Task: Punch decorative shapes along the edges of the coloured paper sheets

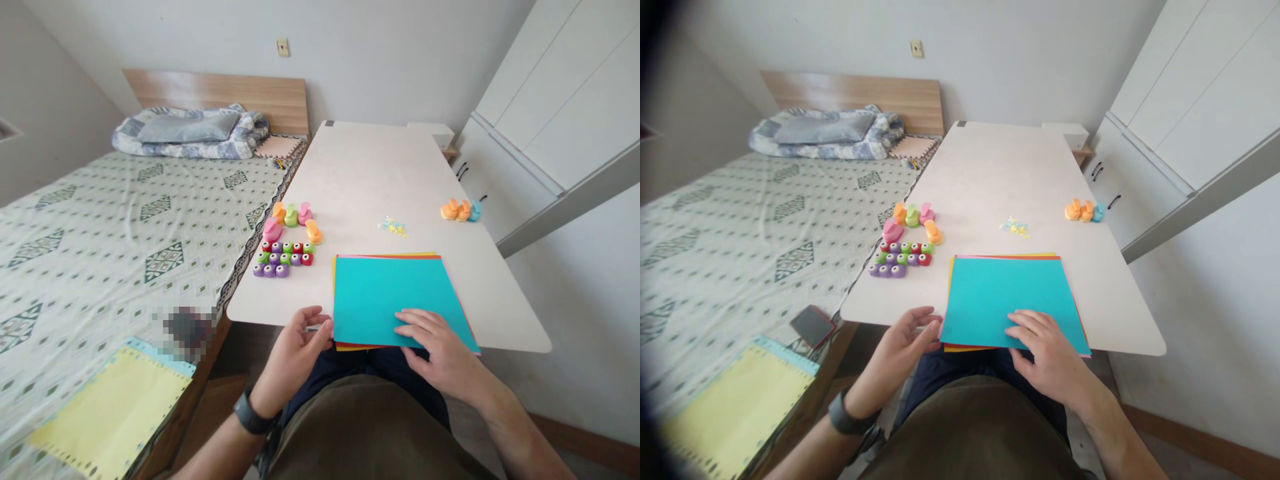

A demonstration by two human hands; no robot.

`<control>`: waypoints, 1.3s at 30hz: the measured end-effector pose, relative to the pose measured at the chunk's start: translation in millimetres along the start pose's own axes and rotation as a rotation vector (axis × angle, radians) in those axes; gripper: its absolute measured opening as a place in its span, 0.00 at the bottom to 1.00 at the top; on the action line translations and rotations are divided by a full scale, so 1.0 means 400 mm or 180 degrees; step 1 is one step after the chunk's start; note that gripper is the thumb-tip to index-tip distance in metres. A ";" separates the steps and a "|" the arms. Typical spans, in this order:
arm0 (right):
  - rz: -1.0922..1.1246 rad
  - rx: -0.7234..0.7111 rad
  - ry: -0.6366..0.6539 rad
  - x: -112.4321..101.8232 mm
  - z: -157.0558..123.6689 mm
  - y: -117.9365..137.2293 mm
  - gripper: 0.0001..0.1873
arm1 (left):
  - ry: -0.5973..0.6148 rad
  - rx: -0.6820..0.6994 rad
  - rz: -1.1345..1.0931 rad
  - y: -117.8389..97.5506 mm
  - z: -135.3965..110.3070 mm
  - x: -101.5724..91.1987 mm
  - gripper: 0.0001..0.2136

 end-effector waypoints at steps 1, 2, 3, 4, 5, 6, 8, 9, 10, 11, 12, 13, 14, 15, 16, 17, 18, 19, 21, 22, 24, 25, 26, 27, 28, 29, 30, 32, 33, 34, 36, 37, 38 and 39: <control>0.0025 -0.0009 -0.0014 0.002 -0.003 -0.001 0.16 | -0.0072 -0.0034 -0.0084 -0.007 0.000 0.004 0.28; 0.0051 -0.0019 -0.0018 0.003 -0.005 -0.003 0.15 | -0.0116 -0.0069 -0.0154 -0.015 0.001 0.009 0.29; 0.0079 -0.0022 -0.0012 0.005 -0.008 -0.003 0.15 | -0.0117 -0.0113 -0.0224 -0.025 0.003 0.015 0.30; 0.0112 -0.0022 -0.0004 0.007 -0.011 -0.003 0.15 | -0.0052 -0.0174 -0.0294 -0.034 0.006 0.025 0.29; 0.0146 -0.0014 0.0003 0.007 -0.013 -0.002 0.15 | 0.0070 -0.0254 -0.0358 -0.042 0.010 0.037 0.28; 0.0178 0.0005 0.0023 0.006 -0.015 -0.001 0.16 | 0.0234 -0.0341 -0.0401 -0.048 0.016 0.052 0.27; 0.0244 0.0069 0.0127 0.002 -0.020 0.002 0.18 | 0.0577 -0.0456 -0.0369 -0.055 0.028 0.080 0.24; 0.0288 0.0104 0.0175 -0.002 -0.022 0.001 0.19 | 0.0694 -0.0440 -0.0273 -0.057 0.035 0.090 0.23; 0.0330 0.0155 0.0182 -0.009 -0.023 -0.005 0.20 | 0.0768 -0.0362 -0.0124 -0.058 0.041 0.096 0.21; 0.0351 0.0242 0.0120 -0.019 -0.024 -0.017 0.21 | 0.0791 -0.0216 0.0065 -0.061 0.048 0.099 0.20; 0.0330 0.0371 -0.0034 -0.034 -0.024 -0.038 0.21 | 0.0773 -0.0014 0.0276 -0.065 0.052 0.099 0.18; 0.0255 0.0535 -0.0286 -0.053 -0.025 -0.067 0.20 | 0.0726 0.0217 0.0479 -0.072 0.055 0.096 0.16; 0.0131 0.0725 -0.0584 -0.074 -0.027 -0.102 0.20 | 0.0671 0.0447 0.0656 -0.080 0.056 0.093 0.15; -0.0031 0.0932 -0.0889 -0.095 -0.031 -0.140 0.22 | 0.0621 0.0649 0.0790 -0.087 0.055 0.089 0.14; -0.0182 0.1122 -0.1142 -0.112 -0.037 -0.178 0.25 | 0.0576 0.0817 0.0880 -0.095 0.054 0.084 0.13; -0.0278 0.1324 -0.1283 -0.123 -0.043 -0.215 0.28 | 0.0543 0.0945 0.0941 -0.102 0.053 0.080 0.13; -0.0303 0.1550 -0.1340 -0.128 -0.048 -0.251 0.32 | 0.0522 0.1048 0.0987 -0.107 0.052 0.077 0.13; -0.0245 0.1777 -0.1336 -0.129 -0.052 -0.284 0.36 | 0.0497 0.1145 0.1018 -0.112 0.053 0.074 0.12; 0.0131 0.2142 -0.1343 -0.122 -0.052 -0.331 0.40 | 0.0418 0.1325 0.1021 -0.119 0.058 0.069 0.11; 0.0440 0.2241 -0.1405 -0.118 -0.046 -0.345 0.40 | 0.0376 0.1384 0.0992 -0.122 0.063 0.067 0.11; 0.1128 0.2293 -0.1665 -0.116 -0.025 -0.358 0.37 | 0.0311 0.1409 0.0875 -0.124 0.076 0.065 0.12; 0.1421 0.2305 -0.1837 -0.120 -0.012 -0.360 0.35 | 0.0295 0.1385 0.0803 -0.125 0.082 0.065 0.12; 0.1641 0.2335 -0.2024 -0.126 0.000 -0.362 0.34 | 0.0285 0.1350 0.0737 -0.126 0.090 0.066 0.12; 0.1796 0.2382 -0.2203 -0.134 0.011 -0.364 0.33 | 0.0281 0.1312 0.0676 -0.128 0.096 0.067 0.12; 0.1924 0.2428 -0.2350 -0.143 0.021 -0.365 0.33 | 0.0284 0.1274 0.0622 -0.131 0.103 0.069 0.13; 0.2073 0.2459 -0.2430 -0.150 0.031 -0.365 0.32 | 0.0292 0.1233 0.0575 -0.133 0.110 0.072 0.13; 0.2267 0.2477 -0.2439 -0.156 0.040 -0.365 0.31 | 0.0301 0.1198 0.0526 -0.135 0.116 0.075 0.13; 0.2718 0.2529 -0.2308 -0.161 0.052 -0.366 0.27 | 0.0317 0.1143 0.0434 -0.139 0.127 0.083 0.13; 0.2915 0.2580 -0.2200 -0.161 0.053 -0.367 0.24 | 0.0324 0.1132 0.0398 -0.140 0.133 0.088 0.13; 0.3050 0.2639 -0.2117 -0.162 0.052 -0.371 0.22 | 0.0325 0.1141 0.0373 -0.143 0.137 0.093 0.13; 0.3125 0.2685 -0.2091 -0.170 0.048 -0.380 0.20 | 0.0306 0.1225 0.0347 -0.153 0.147 0.105 0.12; 0.3093 0.2641 -0.2127 -0.177 0.049 -0.385 0.19 | 0.0289 0.1287 0.0353 -0.160 0.152 0.111 0.12; 0.3032 0.2560 -0.2203 -0.187 0.052 -0.388 0.19 | 0.0263 0.1357 0.0367 -0.171 0.158 0.118 0.12; 0.2951 0.2453 -0.2315 -0.200 0.059 -0.391 0.19 | 0.0234 0.1434 0.0392 -0.183 0.164 0.125 0.12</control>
Point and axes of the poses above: each hand's wrist, its own z-axis towards the middle knuckle, its own x-axis out of the palm, y = z × x, the point moved 6 cm from there along z, towards the middle knuckle, and after that the axes turned 12 degrees about -y, right-handed, at the moved point
